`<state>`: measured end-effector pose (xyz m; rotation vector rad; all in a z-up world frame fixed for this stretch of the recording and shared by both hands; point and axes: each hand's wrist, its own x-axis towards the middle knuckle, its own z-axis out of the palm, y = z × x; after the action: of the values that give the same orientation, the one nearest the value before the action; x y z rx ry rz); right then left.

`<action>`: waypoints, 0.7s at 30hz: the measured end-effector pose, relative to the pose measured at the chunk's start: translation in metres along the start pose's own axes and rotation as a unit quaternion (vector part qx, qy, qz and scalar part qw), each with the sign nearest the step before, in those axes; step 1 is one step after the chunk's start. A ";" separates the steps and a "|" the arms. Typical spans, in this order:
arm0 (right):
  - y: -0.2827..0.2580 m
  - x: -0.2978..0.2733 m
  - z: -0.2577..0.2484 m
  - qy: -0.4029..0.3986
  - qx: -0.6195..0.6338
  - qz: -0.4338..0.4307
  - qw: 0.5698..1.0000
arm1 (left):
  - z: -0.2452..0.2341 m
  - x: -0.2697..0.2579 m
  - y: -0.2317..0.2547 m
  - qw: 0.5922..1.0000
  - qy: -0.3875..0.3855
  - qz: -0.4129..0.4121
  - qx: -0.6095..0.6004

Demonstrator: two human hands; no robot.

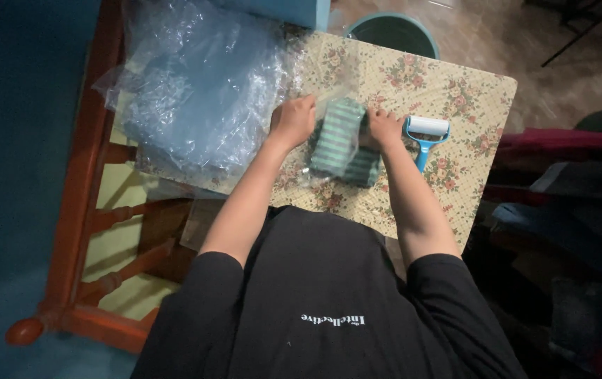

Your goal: A person uses a lint roller to clean a green striped shirt, folds it neatly, and then places it into a clear plastic shipping bag.

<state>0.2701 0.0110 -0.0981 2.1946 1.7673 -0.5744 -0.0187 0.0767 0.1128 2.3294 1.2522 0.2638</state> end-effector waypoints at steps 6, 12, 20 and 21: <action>-0.003 -0.012 0.007 0.021 0.117 -0.045 0.992 | 0.011 0.003 -0.006 1.000 -0.019 0.001 -0.003; 0.001 -0.032 0.000 0.016 0.332 0.059 0.941 | 0.015 0.009 0.000 0.999 -0.035 0.001 -0.013; -0.035 -0.159 -0.028 0.320 0.171 -0.005 0.932 | 0.031 0.019 -0.012 0.998 -0.020 0.007 -0.058; -0.038 -0.164 -0.012 0.362 0.049 -0.065 0.929 | 0.021 0.018 -0.006 0.998 -0.014 0.016 -0.059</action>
<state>0.2051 -0.1180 -0.0103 2.5747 2.2711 0.1769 -0.0048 0.0877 0.0902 2.2461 1.1543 0.3055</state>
